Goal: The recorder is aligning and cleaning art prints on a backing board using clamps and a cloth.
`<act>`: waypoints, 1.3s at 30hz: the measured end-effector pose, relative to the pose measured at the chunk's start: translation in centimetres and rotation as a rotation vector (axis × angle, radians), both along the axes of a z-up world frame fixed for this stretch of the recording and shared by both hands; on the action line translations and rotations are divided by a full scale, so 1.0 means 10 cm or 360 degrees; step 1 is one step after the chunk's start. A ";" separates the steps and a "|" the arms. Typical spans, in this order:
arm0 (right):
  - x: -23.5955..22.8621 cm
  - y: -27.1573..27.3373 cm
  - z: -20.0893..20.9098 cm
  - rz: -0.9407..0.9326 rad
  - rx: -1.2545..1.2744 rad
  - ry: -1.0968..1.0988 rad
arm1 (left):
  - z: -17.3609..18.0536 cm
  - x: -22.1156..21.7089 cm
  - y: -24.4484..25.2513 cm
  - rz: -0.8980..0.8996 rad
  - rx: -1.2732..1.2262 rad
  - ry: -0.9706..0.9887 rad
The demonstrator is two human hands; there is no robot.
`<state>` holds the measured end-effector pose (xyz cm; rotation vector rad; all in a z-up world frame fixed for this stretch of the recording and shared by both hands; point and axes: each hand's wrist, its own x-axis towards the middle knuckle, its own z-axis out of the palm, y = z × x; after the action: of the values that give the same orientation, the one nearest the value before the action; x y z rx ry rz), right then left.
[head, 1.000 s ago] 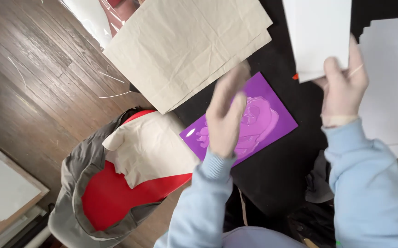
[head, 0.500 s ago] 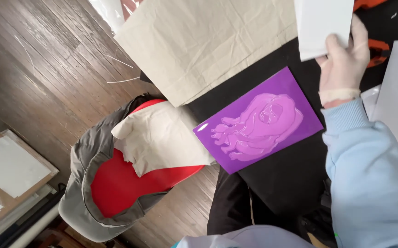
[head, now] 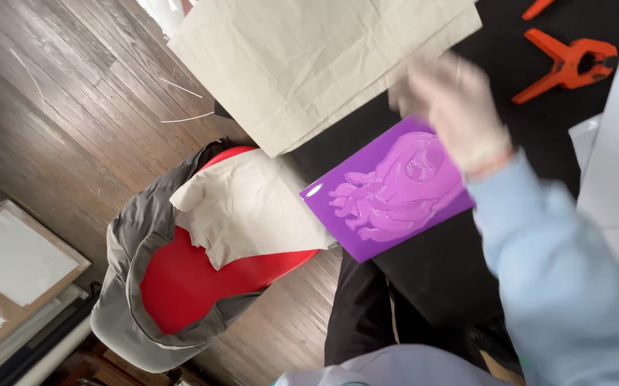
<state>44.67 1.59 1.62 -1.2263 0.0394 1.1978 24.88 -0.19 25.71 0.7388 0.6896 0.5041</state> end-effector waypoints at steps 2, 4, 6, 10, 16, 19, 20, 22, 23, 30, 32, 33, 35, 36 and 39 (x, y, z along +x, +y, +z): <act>-0.31 -0.30 0.07 0.0205 0.0022 -0.0074 | -0.49 -0.30 0.11 0.0082 -0.0005 0.0013; -0.63 -0.82 0.16 0.0406 -0.0184 -0.0275 | -0.89 -0.72 0.22 0.0146 -0.0056 0.0025; -0.84 -1.24 0.16 0.0412 -0.0299 -0.0290 | -1.13 -1.11 0.32 0.0198 -0.0117 0.0037; -1.19 -1.79 0.16 0.0490 -0.0626 -0.0587 | -2.16 -2.33 0.05 0.0477 -0.0327 0.0594; -1.46 -1.58 0.41 0.0870 -0.0504 -0.1695 | -3.01 -2.74 -0.41 0.0467 -0.0543 0.1088; -1.67 -1.45 0.42 0.1050 -0.0433 -0.1886 | -3.32 -2.60 -0.65 0.0458 -0.0648 0.0800; -1.73 -1.47 0.41 0.1070 -0.0425 -0.1889 | -3.33 -2.47 -0.69 0.0476 -0.0658 0.0796; -1.86 -1.46 0.36 0.1251 -0.0399 -0.1930 | -3.34 -2.25 -0.72 0.0363 -0.0675 0.0591; -1.90 -1.41 0.33 0.1263 -0.0376 -0.1932 | -3.33 -2.17 -0.74 0.0386 -0.0668 0.0591; -2.14 -1.28 0.16 0.1407 -0.0432 -0.2092 | -2.90 -1.75 -0.74 0.0310 -0.0389 0.0695; -2.19 -1.22 0.12 0.1406 -0.0433 -0.2098 | -2.87 -1.72 -0.71 0.0296 -0.0370 0.0718; -2.21 -1.19 0.12 0.1385 -0.0447 -0.2095 | -2.88 -1.71 -0.73 0.0317 -0.0367 0.0701; -2.25 -1.16 0.12 0.1365 -0.0463 -0.2095 | -2.87 -1.70 -0.75 0.0340 -0.0366 0.0683; -2.28 -1.15 0.13 0.1349 -0.0455 -0.2094 | -2.84 -1.70 -0.76 0.0339 -0.0363 0.0718; -2.33 -1.04 0.15 0.1320 -0.0460 -0.2099 | -2.85 -1.68 -0.76 0.0369 -0.0280 0.0763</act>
<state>21.40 -8.82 3.11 -2.1888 -1.4191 0.8153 8.07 -7.75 -2.75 0.6198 1.2614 0.4720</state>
